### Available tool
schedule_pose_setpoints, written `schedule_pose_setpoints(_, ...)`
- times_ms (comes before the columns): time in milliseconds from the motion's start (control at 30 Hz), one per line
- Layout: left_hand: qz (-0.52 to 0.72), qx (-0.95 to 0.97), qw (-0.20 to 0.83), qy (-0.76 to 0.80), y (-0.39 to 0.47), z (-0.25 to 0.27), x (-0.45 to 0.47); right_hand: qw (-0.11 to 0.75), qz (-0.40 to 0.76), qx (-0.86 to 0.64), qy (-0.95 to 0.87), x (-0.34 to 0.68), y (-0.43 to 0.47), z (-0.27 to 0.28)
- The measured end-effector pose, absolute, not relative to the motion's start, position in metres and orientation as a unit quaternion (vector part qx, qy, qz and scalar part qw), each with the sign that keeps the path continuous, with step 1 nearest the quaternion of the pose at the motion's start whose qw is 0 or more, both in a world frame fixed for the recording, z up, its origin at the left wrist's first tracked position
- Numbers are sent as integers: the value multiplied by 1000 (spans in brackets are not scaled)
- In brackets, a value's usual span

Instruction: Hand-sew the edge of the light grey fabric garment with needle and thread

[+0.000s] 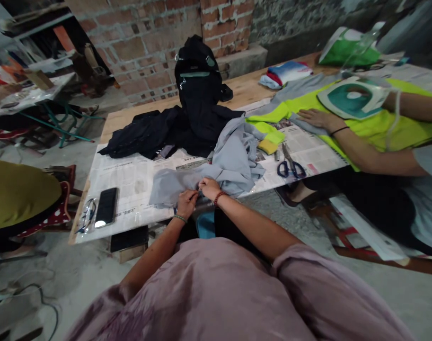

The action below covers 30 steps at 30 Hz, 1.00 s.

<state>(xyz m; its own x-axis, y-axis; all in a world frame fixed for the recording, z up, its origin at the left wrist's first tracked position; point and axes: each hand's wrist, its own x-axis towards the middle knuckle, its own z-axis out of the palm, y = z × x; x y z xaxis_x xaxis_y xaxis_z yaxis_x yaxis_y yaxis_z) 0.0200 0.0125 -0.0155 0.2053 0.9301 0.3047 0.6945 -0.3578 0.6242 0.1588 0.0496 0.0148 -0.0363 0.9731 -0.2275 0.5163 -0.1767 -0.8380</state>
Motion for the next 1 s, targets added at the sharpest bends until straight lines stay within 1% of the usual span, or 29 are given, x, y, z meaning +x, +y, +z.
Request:
schedule_pose_setpoints(400,314,770,159,532,10,-20,21,336,435,-668,-501,151,48,5)
schedule_pose_setpoints(533,287,790,156,518,7,-20,21,364,452,-675,-455,154,56,11)
schedule_pose_setpoints(633,294,786,159,519,6,-19,21,376,476,-667,-433,161,62,23)
schedule_pose_setpoints(767,311,771,175,528,8,-17,20,393,560,-604,-409,176,62,50)
schedule_pose_setpoints(867,311,773,180,523,10,-17,20,430,639,-521,-367,182,58,72)
schedule_pose_setpoints(933,312,773,177,524,11,-18,19,457,662,-461,-374,178,53,83)
schedule_pose_setpoints(1000,311,773,173,526,12,-19,19,470,640,-421,-439,169,46,88)
